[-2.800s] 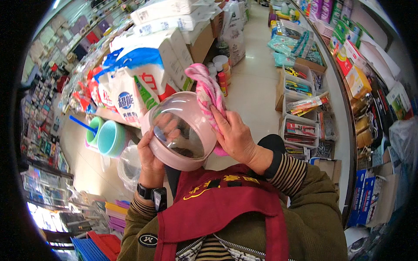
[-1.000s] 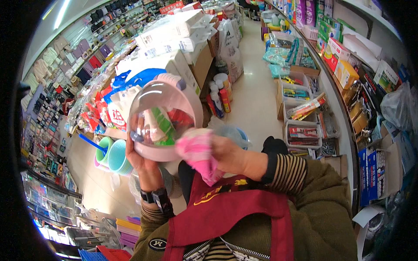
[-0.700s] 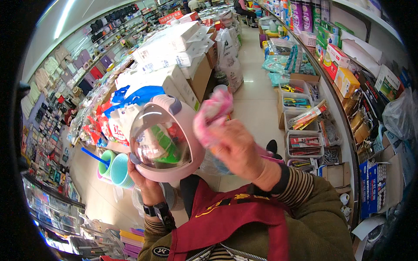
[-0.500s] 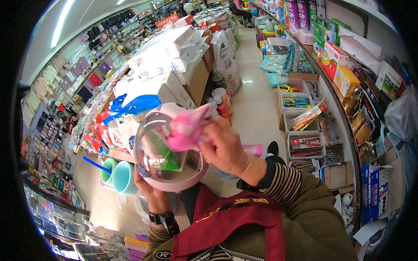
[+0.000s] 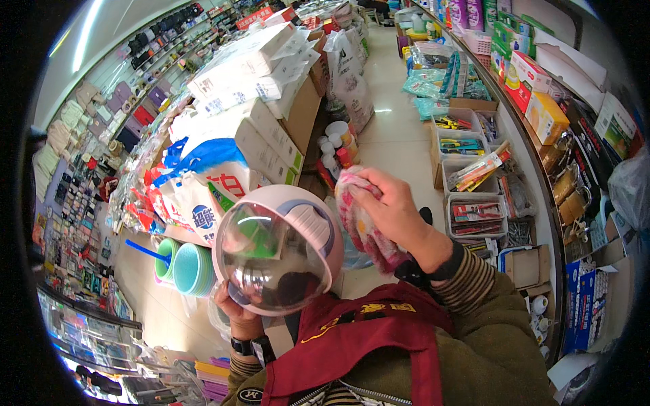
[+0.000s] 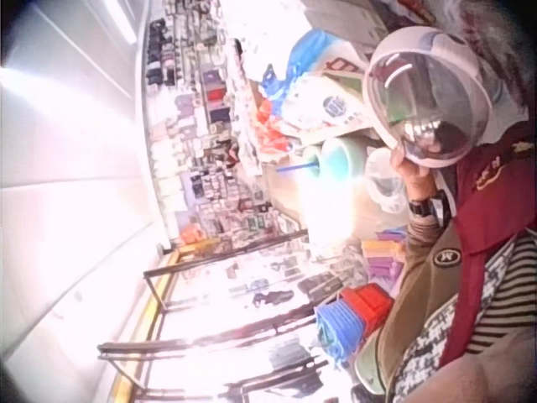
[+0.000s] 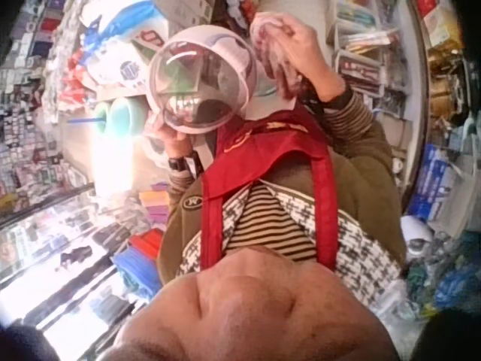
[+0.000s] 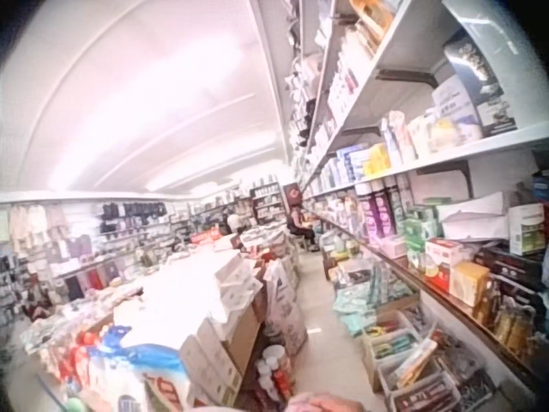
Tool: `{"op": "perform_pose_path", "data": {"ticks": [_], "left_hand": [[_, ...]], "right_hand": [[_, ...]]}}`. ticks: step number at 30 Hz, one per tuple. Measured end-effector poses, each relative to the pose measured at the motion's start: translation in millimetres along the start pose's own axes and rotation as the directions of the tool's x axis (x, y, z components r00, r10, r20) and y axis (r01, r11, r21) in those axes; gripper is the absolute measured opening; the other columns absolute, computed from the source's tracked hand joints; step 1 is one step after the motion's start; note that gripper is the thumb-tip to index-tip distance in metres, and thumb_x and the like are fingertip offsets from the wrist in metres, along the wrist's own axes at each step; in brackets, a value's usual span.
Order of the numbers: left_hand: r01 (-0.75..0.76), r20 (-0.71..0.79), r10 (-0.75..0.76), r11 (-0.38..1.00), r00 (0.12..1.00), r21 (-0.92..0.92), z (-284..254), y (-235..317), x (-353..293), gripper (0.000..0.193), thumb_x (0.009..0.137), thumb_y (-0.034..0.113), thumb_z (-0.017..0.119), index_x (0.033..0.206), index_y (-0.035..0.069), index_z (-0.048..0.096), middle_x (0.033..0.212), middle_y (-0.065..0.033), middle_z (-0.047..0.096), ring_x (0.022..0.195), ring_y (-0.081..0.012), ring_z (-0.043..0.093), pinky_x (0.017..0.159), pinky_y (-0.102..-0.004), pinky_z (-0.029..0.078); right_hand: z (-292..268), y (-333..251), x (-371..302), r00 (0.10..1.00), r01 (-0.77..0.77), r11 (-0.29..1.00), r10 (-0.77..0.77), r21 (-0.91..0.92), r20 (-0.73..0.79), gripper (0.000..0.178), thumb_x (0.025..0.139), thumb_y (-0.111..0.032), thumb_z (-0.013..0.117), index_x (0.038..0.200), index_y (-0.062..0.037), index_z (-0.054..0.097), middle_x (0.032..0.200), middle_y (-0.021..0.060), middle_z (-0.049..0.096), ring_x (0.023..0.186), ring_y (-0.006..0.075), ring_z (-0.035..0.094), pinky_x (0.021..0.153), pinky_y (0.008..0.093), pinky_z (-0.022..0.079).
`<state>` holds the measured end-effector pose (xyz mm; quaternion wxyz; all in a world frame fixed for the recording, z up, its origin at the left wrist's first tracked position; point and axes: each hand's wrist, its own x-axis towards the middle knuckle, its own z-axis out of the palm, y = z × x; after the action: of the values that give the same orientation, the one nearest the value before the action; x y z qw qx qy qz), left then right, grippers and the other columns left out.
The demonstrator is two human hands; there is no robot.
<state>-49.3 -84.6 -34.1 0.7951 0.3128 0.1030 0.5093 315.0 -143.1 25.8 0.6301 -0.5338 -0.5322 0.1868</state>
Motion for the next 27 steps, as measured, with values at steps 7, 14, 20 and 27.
{"op": "perform_pose_path", "data": {"ticks": [7, 14, 20, 27], "left_hand": [[0.226, 0.133, -0.232, 0.972, 0.963, 0.059, 33.4, -1.5, 8.5, 0.044, 0.079, 0.016, 0.07, 0.12, 0.003, 0.059, 0.098, -0.0211, 0.058, 0.078, -0.0281, 0.051, 0.06, -0.0416, 0.039], [0.143, 0.055, -0.157, 0.969, 0.986, 0.201, 28.0, -2.5, -6.1, 0.05, 0.073, 0.006, 0.072, 0.117, -0.011, 0.056, 0.087, -0.0273, 0.065, 0.071, -0.0392, 0.066, 0.064, -0.0526, 0.057], [0.129, 0.04, -0.131, 0.991, 0.991, 0.046, 9.1, 5.8, -22.5, 0.048, 0.072, 0.004, 0.071, 0.114, -0.015, 0.056, 0.091, -0.0323, 0.068, 0.079, -0.0445, 0.071, 0.073, -0.0554, 0.061], [0.125, 0.125, -0.167, 0.948, 0.978, 0.293, 18.7, 19.5, -11.4, 0.044, 0.077, 0.0, 0.073, 0.116, -0.017, 0.062, 0.109, -0.0329, 0.068, 0.099, -0.0452, 0.069, 0.091, -0.0562, 0.054]], "right_hand": [[5.7, -47.8, -9.7, 0.78, 0.625, 0.713, -0.558, -0.316, 0.283, 0.018, 0.078, -0.01, 0.076, 0.093, -0.0099, 0.067, 0.097, 0.0093, 0.058, 0.089, 0.0299, 0.06, 0.077, 0.0393, 0.052], [26.6, -34.3, 6.1, 0.874, 0.34, 0.904, -0.203, -0.26, 0.441, 0.015, 0.09, -0.022, 0.067, 0.09, -0.0072, 0.066, 0.09, 0.0128, 0.061, 0.086, 0.0339, 0.062, 0.073, 0.0431, 0.051], [29.6, 44.6, 4.4, 0.809, -0.266, 0.958, 0.283, -0.108, 0.515, 0.018, 0.095, -0.02, 0.061, 0.096, -0.0021, 0.063, 0.1, 0.0165, 0.071, 0.093, 0.0217, 0.068, 0.077, 0.0339, 0.052], [19.1, 90.7, -33.1, 0.766, -0.532, 0.805, 0.589, -0.261, 0.258, 0.021, 0.098, -0.018, 0.061, 0.108, 0.0002, 0.066, 0.09, 0.0038, 0.067, 0.084, 0.0099, 0.059, 0.076, 0.0283, 0.05]]}}
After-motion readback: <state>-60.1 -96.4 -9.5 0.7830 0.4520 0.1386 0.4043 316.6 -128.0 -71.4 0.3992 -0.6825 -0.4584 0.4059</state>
